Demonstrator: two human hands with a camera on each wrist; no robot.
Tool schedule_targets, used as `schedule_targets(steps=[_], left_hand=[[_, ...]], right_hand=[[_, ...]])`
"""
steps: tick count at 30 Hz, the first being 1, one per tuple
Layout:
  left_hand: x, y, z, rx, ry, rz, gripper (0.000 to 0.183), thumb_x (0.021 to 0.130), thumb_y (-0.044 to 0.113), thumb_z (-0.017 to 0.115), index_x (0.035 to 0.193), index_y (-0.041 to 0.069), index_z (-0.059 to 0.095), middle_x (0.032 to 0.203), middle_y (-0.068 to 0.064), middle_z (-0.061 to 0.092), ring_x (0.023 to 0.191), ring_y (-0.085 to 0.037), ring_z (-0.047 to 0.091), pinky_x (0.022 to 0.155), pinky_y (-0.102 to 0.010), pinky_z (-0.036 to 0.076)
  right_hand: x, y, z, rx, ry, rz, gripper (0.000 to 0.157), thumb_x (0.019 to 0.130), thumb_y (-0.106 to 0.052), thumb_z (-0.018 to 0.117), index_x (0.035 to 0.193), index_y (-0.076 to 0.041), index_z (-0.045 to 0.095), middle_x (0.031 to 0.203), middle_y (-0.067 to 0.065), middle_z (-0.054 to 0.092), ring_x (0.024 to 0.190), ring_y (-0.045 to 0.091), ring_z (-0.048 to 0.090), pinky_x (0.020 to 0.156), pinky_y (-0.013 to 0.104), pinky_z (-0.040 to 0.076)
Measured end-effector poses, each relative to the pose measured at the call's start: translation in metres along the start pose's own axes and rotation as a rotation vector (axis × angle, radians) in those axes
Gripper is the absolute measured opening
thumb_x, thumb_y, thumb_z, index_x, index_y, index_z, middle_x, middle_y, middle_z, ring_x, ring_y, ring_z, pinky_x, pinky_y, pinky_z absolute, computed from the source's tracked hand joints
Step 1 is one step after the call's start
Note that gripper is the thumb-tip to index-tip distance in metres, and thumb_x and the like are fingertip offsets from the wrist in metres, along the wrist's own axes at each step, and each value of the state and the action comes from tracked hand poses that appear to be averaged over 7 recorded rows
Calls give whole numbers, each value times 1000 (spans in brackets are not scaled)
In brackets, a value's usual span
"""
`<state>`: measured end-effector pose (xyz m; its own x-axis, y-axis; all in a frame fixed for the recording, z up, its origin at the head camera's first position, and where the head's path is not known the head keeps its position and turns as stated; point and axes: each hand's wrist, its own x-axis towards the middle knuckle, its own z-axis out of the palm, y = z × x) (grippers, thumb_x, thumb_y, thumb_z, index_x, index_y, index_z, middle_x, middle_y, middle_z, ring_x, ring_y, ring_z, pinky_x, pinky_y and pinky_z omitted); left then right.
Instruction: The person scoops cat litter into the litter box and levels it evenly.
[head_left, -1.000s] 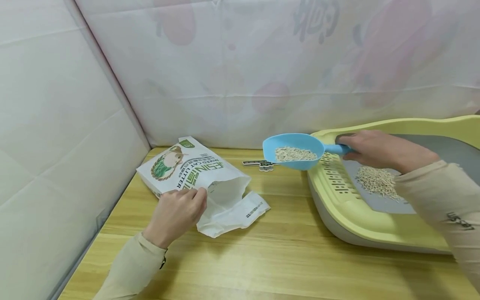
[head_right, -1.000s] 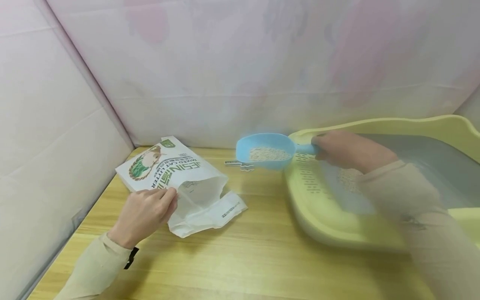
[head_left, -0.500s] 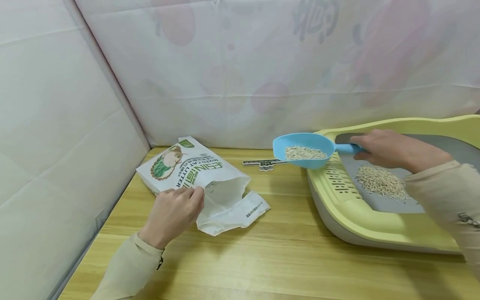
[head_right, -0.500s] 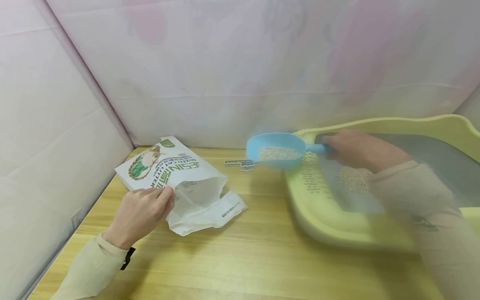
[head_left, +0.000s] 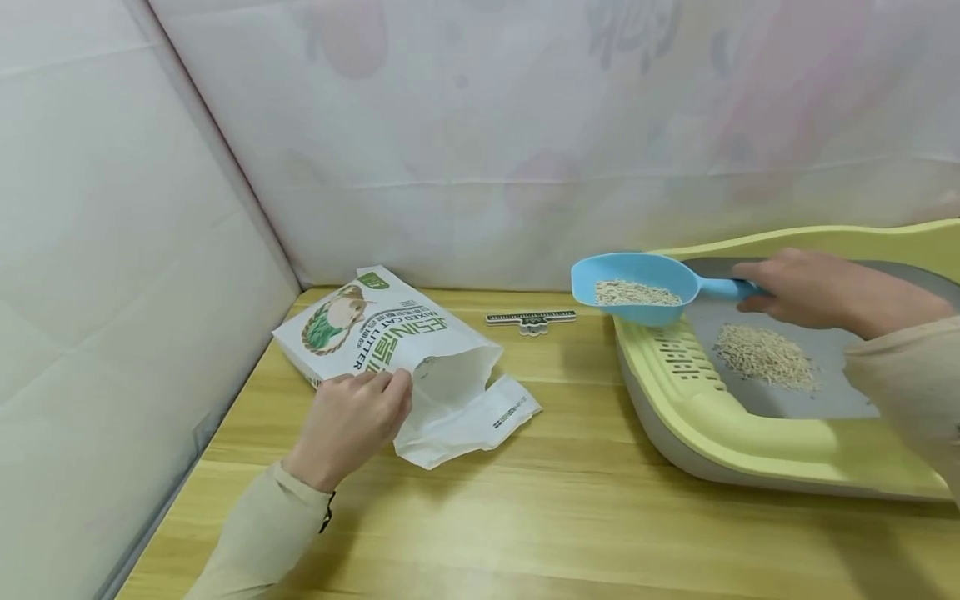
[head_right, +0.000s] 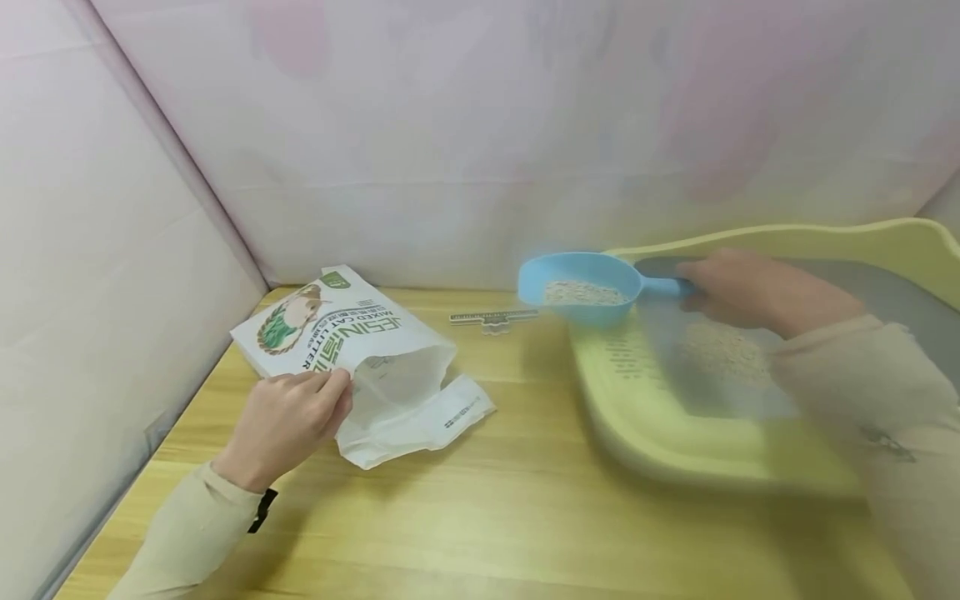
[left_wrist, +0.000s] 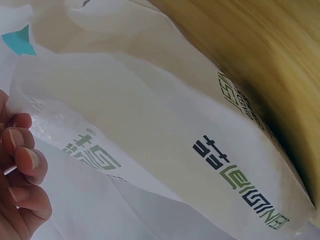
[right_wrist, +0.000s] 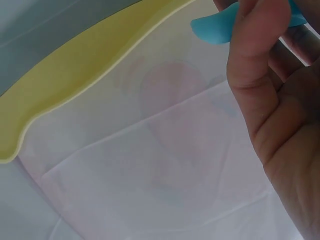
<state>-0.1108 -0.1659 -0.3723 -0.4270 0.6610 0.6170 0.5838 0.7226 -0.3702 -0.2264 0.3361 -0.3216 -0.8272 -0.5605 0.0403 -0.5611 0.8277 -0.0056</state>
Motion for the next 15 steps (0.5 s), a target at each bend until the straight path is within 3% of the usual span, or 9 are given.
schedule_targets(steps=[6,15], left_hand=[[-1,-1,1,-2,6,13,38,104,13,25,71,8,44,51,6,31,38,-11,35,36,-22,22],[-12,-2,-1,17,28,-15,39,106,14,26,71,8,42,52,7,30,38,-10,31,36,-21,19]], right_hand=[[-7,3,2,10,-12,27,18,90,-5,74,91,-8,56,70,-3,45,60,14,42,57,32,36],[-2,6,6,-3,-21,1,25,89,-6,76,85,-11,51,68,-4,41,57,12,38,56,30,34]])
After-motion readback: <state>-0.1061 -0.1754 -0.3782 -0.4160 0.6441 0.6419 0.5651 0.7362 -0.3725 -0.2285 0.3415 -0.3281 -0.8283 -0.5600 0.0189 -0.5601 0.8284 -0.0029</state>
